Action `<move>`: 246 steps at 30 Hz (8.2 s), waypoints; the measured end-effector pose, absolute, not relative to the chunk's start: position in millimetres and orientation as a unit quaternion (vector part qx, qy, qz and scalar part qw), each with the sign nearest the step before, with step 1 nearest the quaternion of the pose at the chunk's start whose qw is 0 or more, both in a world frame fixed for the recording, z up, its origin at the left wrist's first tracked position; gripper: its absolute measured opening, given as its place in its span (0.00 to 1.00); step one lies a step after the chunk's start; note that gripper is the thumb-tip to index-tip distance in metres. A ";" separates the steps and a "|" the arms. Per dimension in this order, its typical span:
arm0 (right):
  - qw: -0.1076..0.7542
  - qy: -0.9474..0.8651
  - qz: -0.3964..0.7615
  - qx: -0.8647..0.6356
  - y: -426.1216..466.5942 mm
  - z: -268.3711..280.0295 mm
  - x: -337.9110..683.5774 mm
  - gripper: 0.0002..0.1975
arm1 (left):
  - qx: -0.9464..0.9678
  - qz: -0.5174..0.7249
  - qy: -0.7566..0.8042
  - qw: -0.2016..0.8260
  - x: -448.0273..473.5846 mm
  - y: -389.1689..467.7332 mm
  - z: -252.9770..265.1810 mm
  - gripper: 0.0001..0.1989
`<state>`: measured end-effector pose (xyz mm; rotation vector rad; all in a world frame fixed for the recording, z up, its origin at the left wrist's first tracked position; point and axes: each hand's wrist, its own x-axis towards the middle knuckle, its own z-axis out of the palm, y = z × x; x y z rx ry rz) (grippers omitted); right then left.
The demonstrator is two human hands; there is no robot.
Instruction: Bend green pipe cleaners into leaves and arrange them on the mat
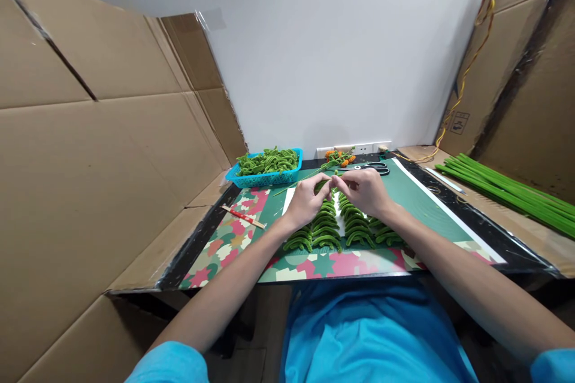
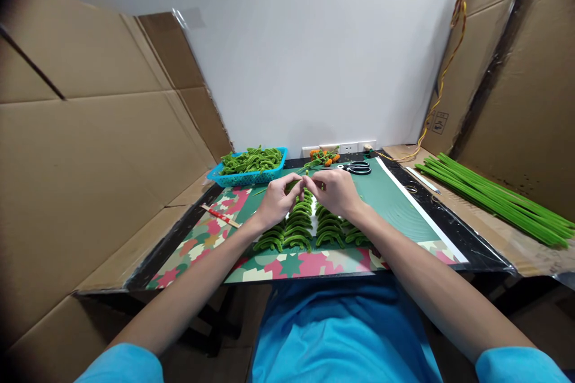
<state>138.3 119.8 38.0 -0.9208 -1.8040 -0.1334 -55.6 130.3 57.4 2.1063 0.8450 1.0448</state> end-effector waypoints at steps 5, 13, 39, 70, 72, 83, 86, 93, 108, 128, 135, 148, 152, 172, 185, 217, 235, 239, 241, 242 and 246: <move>0.562 -0.727 0.071 -0.387 114.9 45.8 136.5 0.35 | 0.803 0.405 0.320 0.298 -54.9 131.6 56.6 0.15; 0.570 -0.656 0.332 -0.366 113.2 52.4 135.0 0.32 | 0.794 0.412 0.306 0.327 -55.1 133.6 56.8 0.13; 0.497 -0.809 -0.102 -0.297 118.1 38.7 145.8 0.15 | 0.662 0.417 0.271 0.561 -60.4 140.7 70.9 0.23; 0.485 -0.833 -0.087 -0.253 111.5 38.3 140.0 0.10 | 0.620 0.310 0.262 0.672 -66.5 137.7 76.0 0.17; 0.498 -0.825 -0.076 -0.257 111.2 37.9 139.1 0.11 | 0.621 0.315 0.257 0.670 -65.5 136.2 75.8 0.17; 0.586 -0.731 0.193 -0.290 104.9 47.1 127.4 0.23 | 0.616 0.377 0.243 0.647 -55.3 126.3 77.3 0.19; 0.582 -0.726 0.210 -0.299 106.6 47.0 128.5 0.26 | 0.603 0.382 0.249 0.655 -54.7 125.0 78.8 0.17; 0.562 -0.765 0.095 -0.301 112.1 42.4 136.5 0.25 | 0.611 0.368 0.271 0.647 -52.0 125.8 77.1 0.17; 0.475 -0.590 0.600 -0.257 123.0 49.2 132.4 0.25 | 0.734 0.472 0.307 0.380 -57.3 125.5 75.3 0.09; 0.530 -0.685 0.416 -0.279 121.1 48.0 137.1 0.23 | 0.735 0.358 0.288 0.498 -63.0 137.1 72.9 0.24; 0.455 -0.614 0.579 -0.283 125.7 46.7 134.4 0.22 | 0.847 0.397 0.228 0.271 -65.3 134.6 74.1 0.16; 0.481 -0.799 0.178 -0.314 116.6 47.5 146.7 0.18 | 0.754 0.354 0.276 0.480 -61.8 144.9 64.3 0.19; 0.491 -0.802 0.132 -0.312 117.2 45.1 148.7 0.18 | 0.735 0.343 0.288 0.509 -63.2 146.2 63.9 0.21; 0.504 -0.771 0.254 -0.295 118.3 47.7 148.1 0.19 | 0.689 0.392 0.313 0.523 -58.1 140.5 67.7 0.23; 0.517 -0.678 0.418 -0.314 117.7 47.3 141.3 0.18 | 0.690 0.397 0.306 0.522 -56.2 136.3 67.6 0.20; 0.443 -0.654 0.516 -0.331 122.5 56.1 146.8 0.13 | 0.898 0.366 0.215 0.120 -65.2 138.9 69.7 0.10; 0.473 -0.807 0.127 -0.330 117.2 51.1 151.1 0.16 | 0.696 0.360 0.292 0.549 -53.7 139.7 64.3 0.26; 0.501 -0.747 0.254 -0.355 116.9 53.3 146.3 0.20 | 0.749 0.396 0.284 0.450 -54.9 137.0 64.6 0.20; 0.486 -0.692 0.404 -0.350 120.7 52.7 146.9 0.21 | 0.836 0.397 0.258 0.278 -58.2 137.2 65.9 0.14; 0.466 -0.663 0.476 -0.341 122.9 52.3 148.1 0.21 | 0.874 0.384 0.238 0.181 -60.1 137.7 66.6 0.12; 0.428 -0.633 0.561 -0.320 127.6 53.2 154.1 0.21 | 0.916 0.355 0.185 0.009 -64.2 140.3 67.7 0.13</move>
